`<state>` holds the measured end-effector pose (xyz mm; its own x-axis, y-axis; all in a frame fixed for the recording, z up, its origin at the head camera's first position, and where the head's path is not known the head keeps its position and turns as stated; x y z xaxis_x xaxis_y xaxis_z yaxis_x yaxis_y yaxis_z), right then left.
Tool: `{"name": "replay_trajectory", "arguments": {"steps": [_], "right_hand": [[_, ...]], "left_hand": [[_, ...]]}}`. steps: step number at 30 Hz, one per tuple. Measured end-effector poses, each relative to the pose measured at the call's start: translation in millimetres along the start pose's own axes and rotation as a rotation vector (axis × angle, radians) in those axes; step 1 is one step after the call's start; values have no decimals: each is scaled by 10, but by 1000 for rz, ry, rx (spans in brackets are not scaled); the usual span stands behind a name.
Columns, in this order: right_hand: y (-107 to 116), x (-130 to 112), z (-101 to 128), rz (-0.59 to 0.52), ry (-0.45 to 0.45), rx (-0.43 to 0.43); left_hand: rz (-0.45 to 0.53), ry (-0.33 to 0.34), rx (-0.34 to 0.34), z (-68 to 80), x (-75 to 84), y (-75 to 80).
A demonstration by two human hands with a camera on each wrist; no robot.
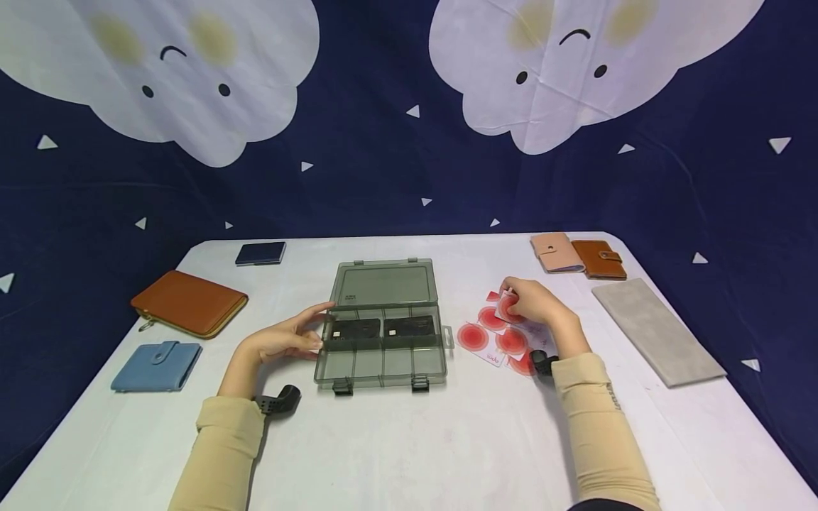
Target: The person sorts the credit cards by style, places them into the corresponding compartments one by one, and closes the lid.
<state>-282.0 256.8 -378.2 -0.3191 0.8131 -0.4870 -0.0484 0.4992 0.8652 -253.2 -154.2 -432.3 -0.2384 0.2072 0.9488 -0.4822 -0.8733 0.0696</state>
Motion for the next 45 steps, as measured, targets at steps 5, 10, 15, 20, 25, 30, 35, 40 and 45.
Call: {"name": "replay_trajectory", "arguments": {"steps": [5, 10, 15, 20, 25, 30, 35, 40, 45], "right_hand": [[36, -228, -24, -61, 28, 84], [29, -523, -47, -194, 2, 166], [-59, -777, -51, -441, -56, 207], [-227, -1029, -59, -693, -53, 134], [-425, -1267, -29, -796, -82, 72], [-585, -1463, 36, -638, -62, 117], [-746, -1600, 104, -518, -12, 62], [-902, -1674, 139, -499, 1, -15], [-1013, -1696, 161, -514, -35, -97]], "left_hand": [[-3, 2, 2, -5, 2, 2], [2, -2, 1, -8, 4, 2], [1, -2, 0, -4, 4, -3], [-4, -1, 2, -2, 1, -3], [-11, 2, 7, -4, 2, 2], [-23, 2, 14, -10, -6, 6], [-11, -7, -1, -8, -10, 6], [-4, -10, -2, -4, -9, 6], [-8, -8, 0, -8, -6, 3]]}}
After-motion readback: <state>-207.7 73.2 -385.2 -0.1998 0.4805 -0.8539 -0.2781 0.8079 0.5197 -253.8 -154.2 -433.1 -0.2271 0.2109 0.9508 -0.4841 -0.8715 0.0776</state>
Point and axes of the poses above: each hand's wrist, its own z-axis away from the middle knuckle, its own y-axis out of the back of the hand, x = y × z, the point moved 5 cm from there along -z, towards the middle knuckle, and after that the axes turned 10 degrees about x, right-handed, at the moved point
